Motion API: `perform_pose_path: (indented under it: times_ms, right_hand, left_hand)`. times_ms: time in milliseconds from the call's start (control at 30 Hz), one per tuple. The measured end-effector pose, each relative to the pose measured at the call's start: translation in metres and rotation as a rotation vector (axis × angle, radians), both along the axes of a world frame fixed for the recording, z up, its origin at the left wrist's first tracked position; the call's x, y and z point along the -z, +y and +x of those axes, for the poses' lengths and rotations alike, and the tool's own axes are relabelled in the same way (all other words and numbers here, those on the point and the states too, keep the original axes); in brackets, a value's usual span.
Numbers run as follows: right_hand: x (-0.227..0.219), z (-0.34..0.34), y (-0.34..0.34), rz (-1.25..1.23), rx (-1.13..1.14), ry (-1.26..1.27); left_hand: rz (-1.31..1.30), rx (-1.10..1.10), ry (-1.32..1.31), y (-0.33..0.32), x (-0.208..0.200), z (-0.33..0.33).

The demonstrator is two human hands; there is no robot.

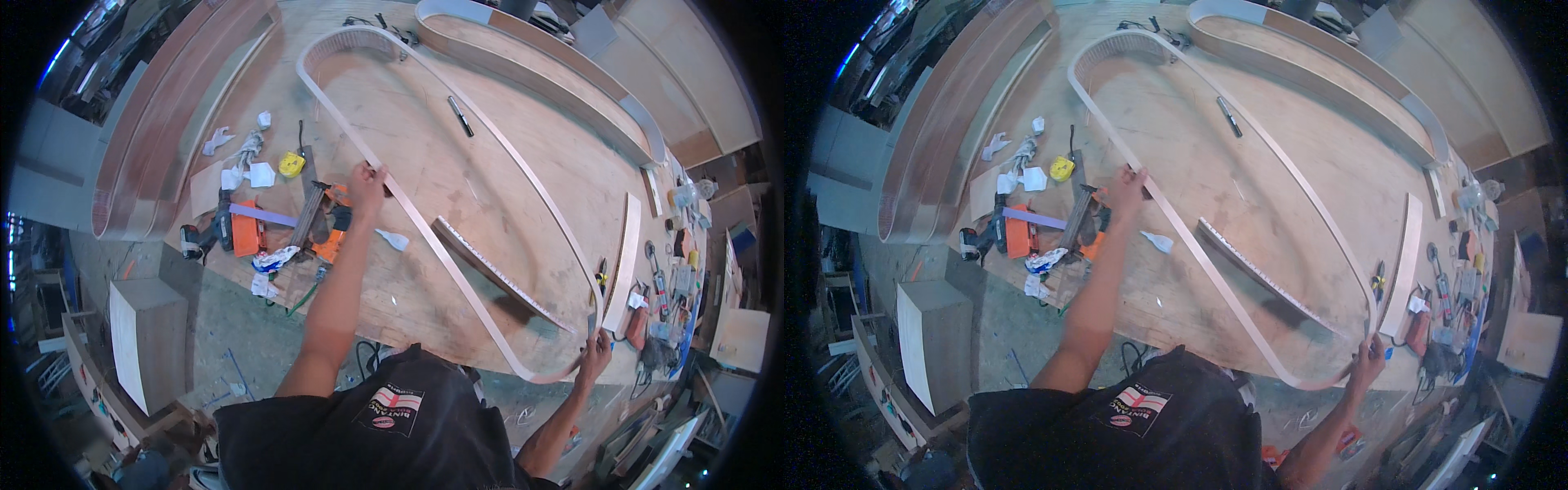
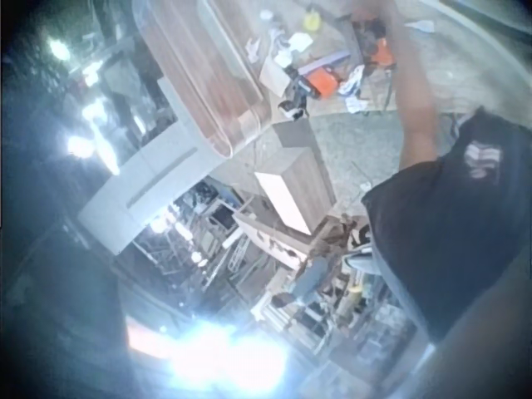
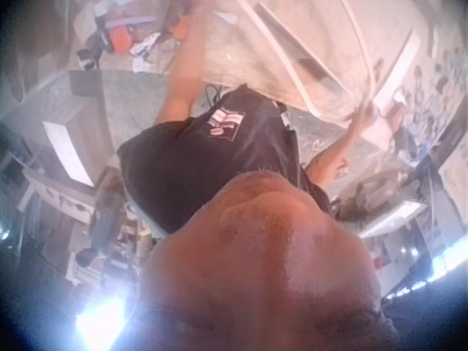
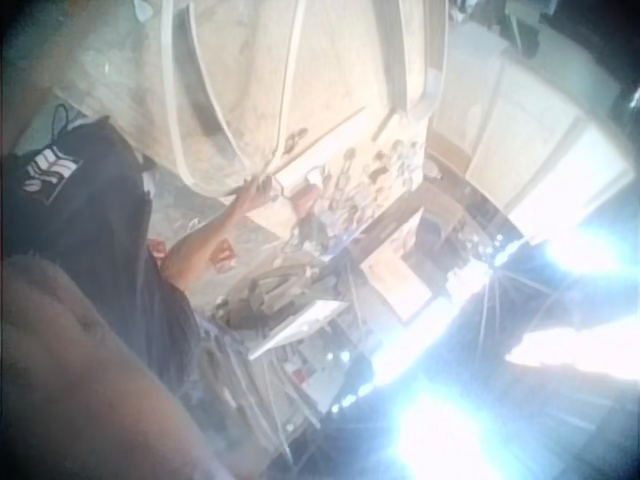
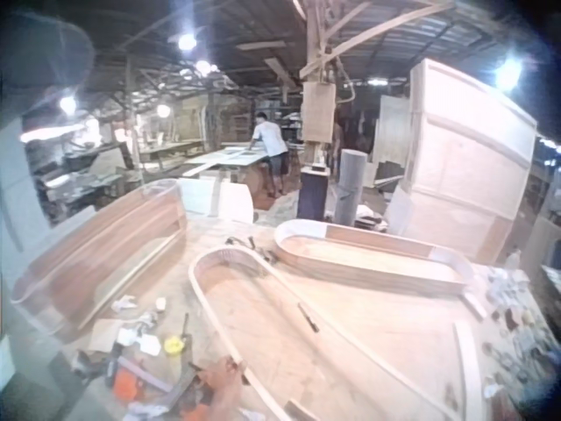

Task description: The person assembles a curved wooden frame by applying glue to a long wooden strip and attaching it to a pre-shaped frame. They use a nail gun to secure the strip and a flexible ruler to measure and align the components.

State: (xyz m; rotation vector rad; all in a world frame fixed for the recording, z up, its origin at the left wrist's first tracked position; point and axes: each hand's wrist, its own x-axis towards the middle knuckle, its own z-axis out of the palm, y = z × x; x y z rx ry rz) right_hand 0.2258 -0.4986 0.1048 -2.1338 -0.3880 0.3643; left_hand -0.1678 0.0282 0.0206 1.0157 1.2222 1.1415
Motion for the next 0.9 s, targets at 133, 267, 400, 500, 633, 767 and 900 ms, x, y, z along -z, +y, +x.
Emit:
perform_pose_path:
  times_ms: [133,267,400,500,633,767,900]
  right_hand:
    - [-0.003,-0.013,0.036,0.019,-0.023,0.079]
    - [-0.016,-0.007,0.047,-0.011,-0.039,0.027]
    - [-0.046,-0.021,0.047,0.069,0.004,0.101]
    - [-0.039,-0.011,0.044,0.183,-0.031,0.262]
    - [-0.018,0.004,0.025,0.315,-0.059,0.441]
    - [-0.002,0.015,0.018,0.367,-0.195,0.514]
    - [0.019,0.05,0.01,0.35,-0.357,0.296]
  left_hand:
    - [0.05,0.039,0.245,0.041,-0.005,-0.014]
    - [-0.144,-0.023,0.017,0.008,-0.025,-0.009]
    - [-0.051,-0.053,-0.006,-0.086,-0.001,-0.004]
    - [-0.194,-0.101,0.05,-0.202,0.012,0.005]
    - [-0.556,0.209,-0.408,-0.36,-0.031,0.063]
    - [-0.624,0.421,-0.485,-0.432,-0.075,0.128]
    - [-0.465,0.286,-0.448,-0.459,-0.064,0.143]
